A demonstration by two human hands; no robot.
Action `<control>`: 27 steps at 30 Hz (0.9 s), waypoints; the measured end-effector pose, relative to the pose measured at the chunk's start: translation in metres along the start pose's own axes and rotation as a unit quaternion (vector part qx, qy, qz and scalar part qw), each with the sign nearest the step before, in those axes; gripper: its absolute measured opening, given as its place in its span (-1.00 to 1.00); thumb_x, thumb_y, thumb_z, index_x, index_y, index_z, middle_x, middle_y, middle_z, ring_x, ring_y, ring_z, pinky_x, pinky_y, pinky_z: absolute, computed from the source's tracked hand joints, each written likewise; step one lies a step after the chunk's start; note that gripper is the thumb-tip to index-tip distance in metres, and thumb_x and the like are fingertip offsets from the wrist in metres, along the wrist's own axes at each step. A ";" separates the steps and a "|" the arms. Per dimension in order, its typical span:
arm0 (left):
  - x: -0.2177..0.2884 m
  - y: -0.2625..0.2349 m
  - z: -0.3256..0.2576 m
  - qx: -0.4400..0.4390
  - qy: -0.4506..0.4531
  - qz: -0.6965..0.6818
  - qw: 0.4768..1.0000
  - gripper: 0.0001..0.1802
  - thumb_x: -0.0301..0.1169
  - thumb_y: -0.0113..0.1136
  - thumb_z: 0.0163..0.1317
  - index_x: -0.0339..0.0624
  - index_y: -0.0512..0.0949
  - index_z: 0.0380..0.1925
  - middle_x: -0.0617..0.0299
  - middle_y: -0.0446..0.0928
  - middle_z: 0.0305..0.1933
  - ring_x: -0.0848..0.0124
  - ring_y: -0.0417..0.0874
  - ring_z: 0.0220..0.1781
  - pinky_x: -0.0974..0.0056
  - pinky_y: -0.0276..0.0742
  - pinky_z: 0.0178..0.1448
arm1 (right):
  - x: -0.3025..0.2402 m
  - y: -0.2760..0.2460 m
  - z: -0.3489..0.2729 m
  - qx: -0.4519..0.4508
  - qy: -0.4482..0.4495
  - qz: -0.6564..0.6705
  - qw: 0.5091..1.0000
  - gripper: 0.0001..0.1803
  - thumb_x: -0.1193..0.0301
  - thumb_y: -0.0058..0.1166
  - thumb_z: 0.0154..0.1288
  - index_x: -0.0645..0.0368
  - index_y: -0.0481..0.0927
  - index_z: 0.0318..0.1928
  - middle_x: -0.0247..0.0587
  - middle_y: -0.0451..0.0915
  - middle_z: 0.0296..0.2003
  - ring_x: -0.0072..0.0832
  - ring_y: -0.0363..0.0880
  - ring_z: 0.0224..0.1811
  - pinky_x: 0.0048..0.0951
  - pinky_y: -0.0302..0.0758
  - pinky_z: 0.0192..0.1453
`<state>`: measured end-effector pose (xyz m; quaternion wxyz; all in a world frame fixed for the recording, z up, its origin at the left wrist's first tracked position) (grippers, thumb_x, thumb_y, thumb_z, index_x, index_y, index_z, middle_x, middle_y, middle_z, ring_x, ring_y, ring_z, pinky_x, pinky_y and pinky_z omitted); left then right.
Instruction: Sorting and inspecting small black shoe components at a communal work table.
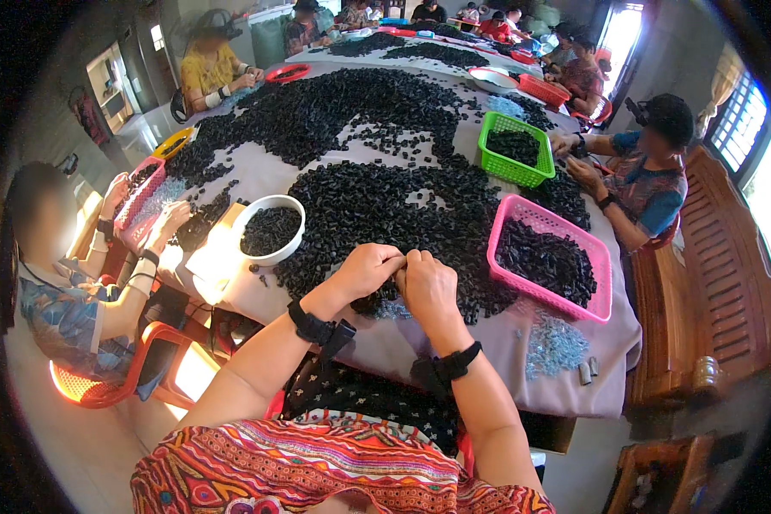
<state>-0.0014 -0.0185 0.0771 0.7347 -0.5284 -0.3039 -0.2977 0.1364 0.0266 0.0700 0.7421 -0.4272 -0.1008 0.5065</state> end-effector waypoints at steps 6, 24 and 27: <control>0.020 -0.025 -0.002 0.042 0.051 -0.036 0.997 -0.62 -0.18 -0.01 0.42 -0.28 0.63 -0.23 -0.05 0.66 -0.29 0.10 0.69 -0.26 0.11 0.55 -0.16 | 0.027 -0.032 0.016 -0.002 0.110 -0.021 0.994 -0.59 0.09 0.23 0.26 0.19 0.50 -0.46 -0.03 0.58 -0.47 -0.05 0.63 -0.37 -0.11 0.53 -0.30; 0.253 -0.152 -0.119 -0.255 0.432 -0.136 0.854 -0.81 -0.35 0.05 0.38 -0.18 0.58 -0.33 0.16 0.73 -0.37 0.29 0.75 -0.41 0.34 0.58 -0.39 | 0.010 -0.252 0.043 0.175 0.052 0.390 0.902 -0.64 0.31 0.16 0.37 0.24 0.65 0.08 -0.24 0.68 -0.08 -0.51 0.60 -0.17 -0.50 0.48 -0.05; 0.264 -0.139 -0.106 -0.444 0.345 -0.241 0.791 -0.70 -0.33 0.06 0.39 -0.06 0.63 -0.54 0.20 0.75 -0.32 0.25 0.77 -0.34 0.29 0.62 -0.53 | -0.102 -0.330 -0.061 0.291 -0.033 -0.057 0.954 -0.68 0.38 0.14 0.36 0.13 0.68 0.10 -0.09 0.69 0.02 -0.40 0.65 0.08 -0.51 0.47 0.17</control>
Point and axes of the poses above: each hand's wrist, its own z-axis towards the middle knuckle, its own y-axis out of the palm, x = y × z, the point moved 3 cm from there along z, towards the middle knuckle
